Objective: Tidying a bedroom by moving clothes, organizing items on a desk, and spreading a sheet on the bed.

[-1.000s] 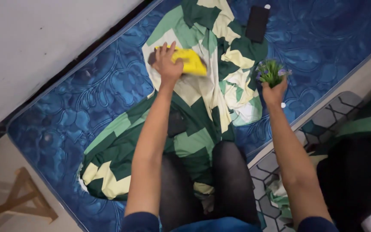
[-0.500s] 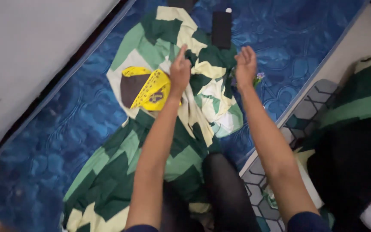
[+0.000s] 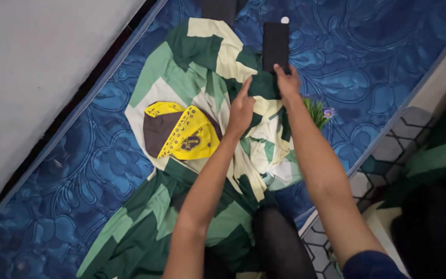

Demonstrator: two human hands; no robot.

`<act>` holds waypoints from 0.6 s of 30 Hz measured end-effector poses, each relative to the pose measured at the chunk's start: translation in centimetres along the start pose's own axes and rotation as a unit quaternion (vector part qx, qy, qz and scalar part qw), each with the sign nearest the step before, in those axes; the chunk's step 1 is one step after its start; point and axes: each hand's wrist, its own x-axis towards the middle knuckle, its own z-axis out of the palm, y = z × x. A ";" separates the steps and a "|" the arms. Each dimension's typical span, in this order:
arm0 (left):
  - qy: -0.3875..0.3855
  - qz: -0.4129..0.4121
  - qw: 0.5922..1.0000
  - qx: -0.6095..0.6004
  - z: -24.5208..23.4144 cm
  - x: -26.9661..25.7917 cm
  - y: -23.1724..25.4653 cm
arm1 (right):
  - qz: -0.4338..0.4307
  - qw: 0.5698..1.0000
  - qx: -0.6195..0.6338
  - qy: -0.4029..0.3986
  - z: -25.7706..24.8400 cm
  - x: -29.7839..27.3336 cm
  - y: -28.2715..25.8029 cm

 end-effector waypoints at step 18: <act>0.010 0.145 0.971 -0.188 -3.6 -3.0 -0.1 | -0.058 0.928 0.300 -0.213 -3.2 -12.7 -3.3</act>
